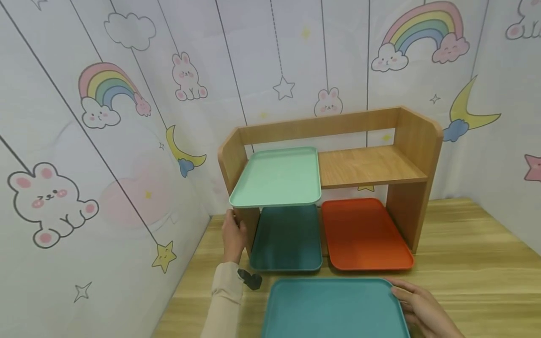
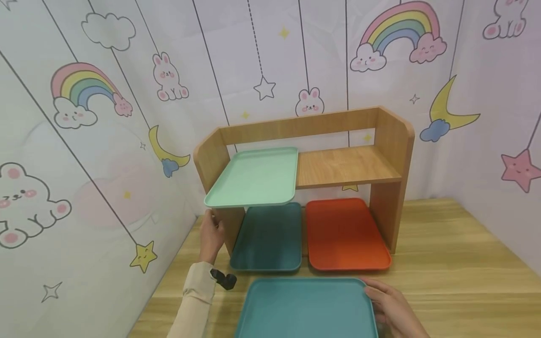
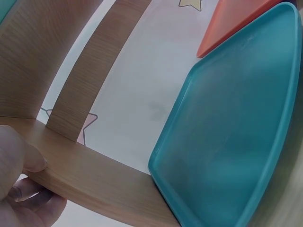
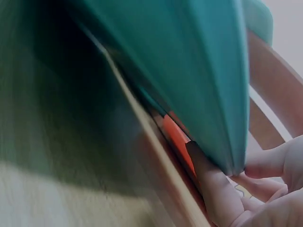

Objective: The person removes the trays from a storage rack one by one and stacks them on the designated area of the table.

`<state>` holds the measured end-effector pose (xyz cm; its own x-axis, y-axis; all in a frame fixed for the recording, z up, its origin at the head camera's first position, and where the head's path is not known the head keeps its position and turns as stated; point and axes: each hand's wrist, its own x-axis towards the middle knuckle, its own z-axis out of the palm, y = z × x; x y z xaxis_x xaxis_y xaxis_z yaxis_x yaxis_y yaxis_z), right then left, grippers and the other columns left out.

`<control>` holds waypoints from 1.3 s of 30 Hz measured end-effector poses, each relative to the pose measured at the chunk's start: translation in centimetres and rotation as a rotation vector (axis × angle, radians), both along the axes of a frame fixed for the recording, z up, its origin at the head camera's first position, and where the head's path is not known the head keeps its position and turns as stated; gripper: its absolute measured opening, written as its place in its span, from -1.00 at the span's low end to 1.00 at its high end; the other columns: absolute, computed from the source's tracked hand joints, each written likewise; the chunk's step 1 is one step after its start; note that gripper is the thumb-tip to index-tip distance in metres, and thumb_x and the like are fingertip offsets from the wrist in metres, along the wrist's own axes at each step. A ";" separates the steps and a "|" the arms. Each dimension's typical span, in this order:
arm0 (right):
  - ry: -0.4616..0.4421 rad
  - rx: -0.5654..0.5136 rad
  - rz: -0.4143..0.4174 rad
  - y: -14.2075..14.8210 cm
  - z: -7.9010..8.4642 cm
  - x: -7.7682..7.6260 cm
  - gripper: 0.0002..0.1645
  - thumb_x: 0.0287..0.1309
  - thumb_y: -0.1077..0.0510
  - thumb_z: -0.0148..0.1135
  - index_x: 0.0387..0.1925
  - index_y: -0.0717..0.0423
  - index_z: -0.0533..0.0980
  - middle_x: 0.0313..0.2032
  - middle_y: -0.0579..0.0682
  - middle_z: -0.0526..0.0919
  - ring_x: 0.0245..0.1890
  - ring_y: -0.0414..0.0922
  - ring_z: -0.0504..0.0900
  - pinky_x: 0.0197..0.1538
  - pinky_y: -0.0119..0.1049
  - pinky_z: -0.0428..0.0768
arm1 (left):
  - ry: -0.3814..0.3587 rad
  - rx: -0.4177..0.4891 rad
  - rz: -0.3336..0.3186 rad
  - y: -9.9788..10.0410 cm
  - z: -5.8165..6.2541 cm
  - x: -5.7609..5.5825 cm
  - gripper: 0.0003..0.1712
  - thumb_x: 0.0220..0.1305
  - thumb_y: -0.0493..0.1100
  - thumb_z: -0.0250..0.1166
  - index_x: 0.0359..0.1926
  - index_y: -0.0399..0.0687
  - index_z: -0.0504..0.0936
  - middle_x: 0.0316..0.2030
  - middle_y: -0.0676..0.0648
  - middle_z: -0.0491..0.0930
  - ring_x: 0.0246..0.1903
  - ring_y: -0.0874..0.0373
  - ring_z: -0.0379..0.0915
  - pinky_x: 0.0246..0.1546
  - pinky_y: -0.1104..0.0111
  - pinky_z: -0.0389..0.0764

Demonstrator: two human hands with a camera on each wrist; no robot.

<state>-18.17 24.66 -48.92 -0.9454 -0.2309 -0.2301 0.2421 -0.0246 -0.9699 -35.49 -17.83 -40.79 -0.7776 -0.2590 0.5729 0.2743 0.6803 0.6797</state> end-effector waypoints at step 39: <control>0.100 0.523 -0.182 -2.3 0.4 -1.6 -0.53 0.17 0.32 0.10 0.13 0.38 0.46 -0.53 -0.04 0.47 -0.49 -0.16 0.48 -0.45 -0.26 0.61 | -0.028 0.012 -0.022 -0.1 0.3 0.1 -0.77 0.21 -0.43 0.09 -0.08 -0.28 0.43 -0.19 -0.29 0.57 -0.24 -0.13 0.54 -0.25 0.07 0.58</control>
<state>-19.73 22.39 -48.51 -0.9825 0.0587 -0.1769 0.1847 0.4331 -0.8822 -35.36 -17.97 -40.52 -0.7990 -0.2483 0.5476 0.2698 0.6659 0.6955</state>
